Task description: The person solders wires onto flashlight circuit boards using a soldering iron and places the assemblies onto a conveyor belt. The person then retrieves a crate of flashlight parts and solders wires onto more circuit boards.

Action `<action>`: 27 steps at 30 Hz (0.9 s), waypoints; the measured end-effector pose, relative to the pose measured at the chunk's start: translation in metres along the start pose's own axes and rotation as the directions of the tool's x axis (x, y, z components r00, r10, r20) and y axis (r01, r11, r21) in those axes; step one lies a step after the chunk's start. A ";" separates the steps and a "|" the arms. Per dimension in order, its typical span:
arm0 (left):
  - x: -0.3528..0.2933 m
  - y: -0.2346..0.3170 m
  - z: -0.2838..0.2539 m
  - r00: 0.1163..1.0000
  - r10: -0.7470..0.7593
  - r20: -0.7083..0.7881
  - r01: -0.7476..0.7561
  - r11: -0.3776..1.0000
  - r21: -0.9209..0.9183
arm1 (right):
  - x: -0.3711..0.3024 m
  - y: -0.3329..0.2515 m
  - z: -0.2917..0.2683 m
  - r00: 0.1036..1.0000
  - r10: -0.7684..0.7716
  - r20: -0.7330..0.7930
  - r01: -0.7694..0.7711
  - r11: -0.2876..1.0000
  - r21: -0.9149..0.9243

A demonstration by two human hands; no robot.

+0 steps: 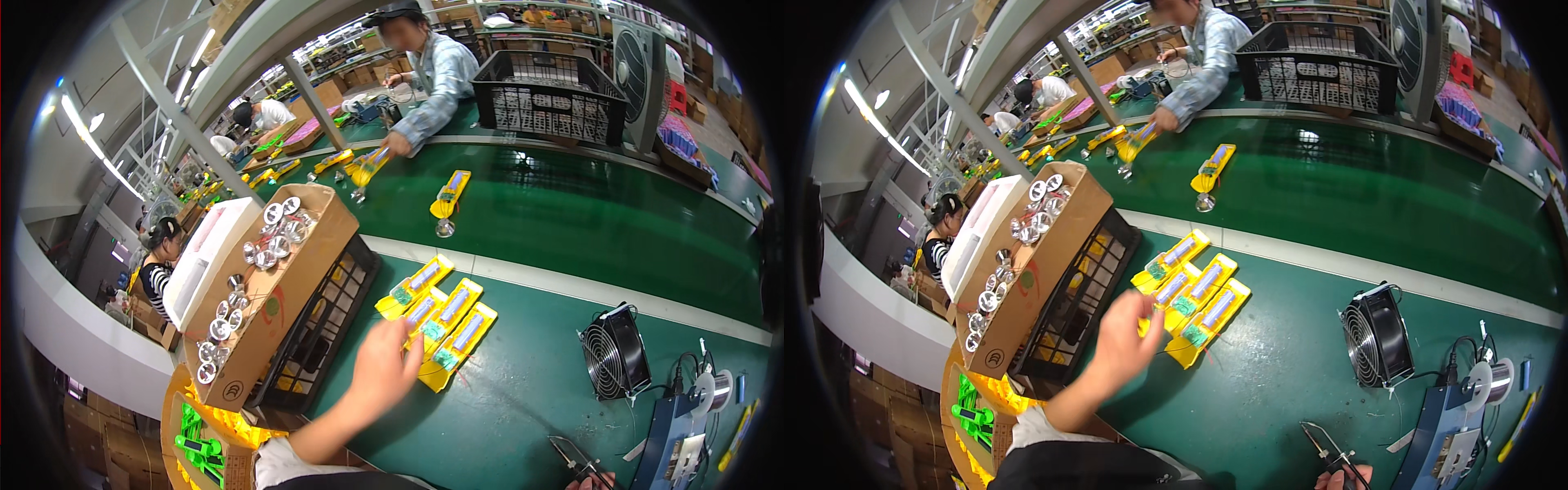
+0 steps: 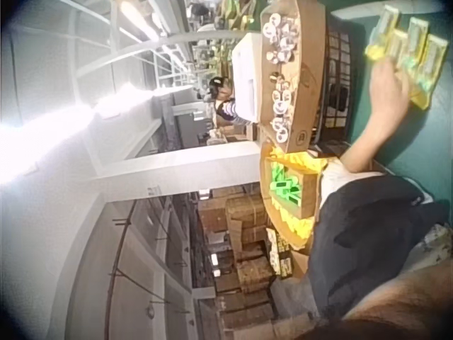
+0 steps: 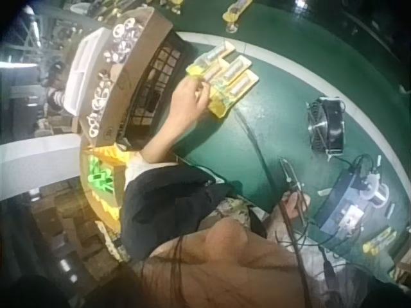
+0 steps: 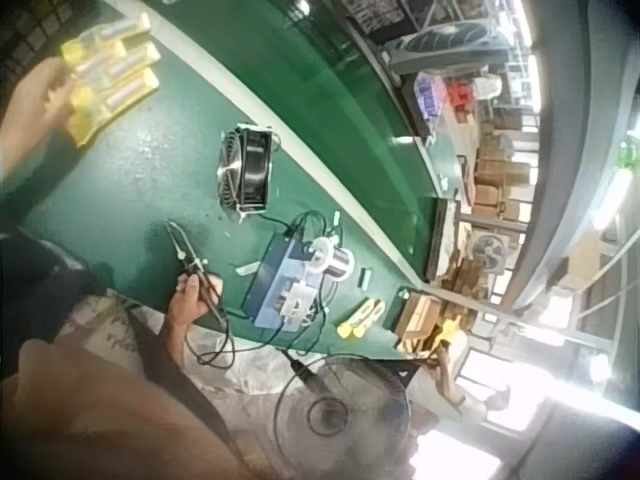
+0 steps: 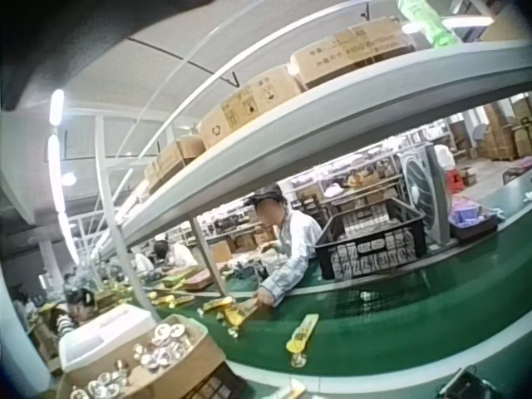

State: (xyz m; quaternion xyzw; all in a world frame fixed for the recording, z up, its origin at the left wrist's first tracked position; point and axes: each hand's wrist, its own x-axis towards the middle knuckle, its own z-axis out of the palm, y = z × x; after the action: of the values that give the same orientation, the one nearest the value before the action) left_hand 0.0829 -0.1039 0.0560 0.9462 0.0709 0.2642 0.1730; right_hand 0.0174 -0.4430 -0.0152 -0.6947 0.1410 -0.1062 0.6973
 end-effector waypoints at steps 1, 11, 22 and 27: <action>-0.023 0.004 -0.012 0.988 -0.118 0.100 0.113 0.992 0.054 | -0.002 -0.003 0.002 0.999 -0.028 0.032 0.029 0.998 -0.058; -0.065 0.020 0.016 0.998 -0.017 0.064 -0.001 0.962 0.272 | -0.011 0.005 0.000 0.993 -0.121 0.006 0.121 0.991 0.049; -0.089 0.034 0.034 0.987 -0.047 0.153 0.031 0.994 0.107 | -0.009 0.015 -0.001 0.992 -0.105 -0.075 0.119 0.973 0.200; -0.122 0.073 0.030 0.966 -0.001 0.260 -0.009 0.999 0.038 | -0.010 0.018 -0.005 0.968 -0.122 -0.220 0.171 0.961 0.218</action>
State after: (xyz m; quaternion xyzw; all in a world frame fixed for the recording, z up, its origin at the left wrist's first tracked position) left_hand -0.0022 -0.2078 0.0000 0.9760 0.0506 0.1366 0.1618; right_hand 0.0054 -0.4435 -0.0326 -0.6010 0.1462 -0.2445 0.7468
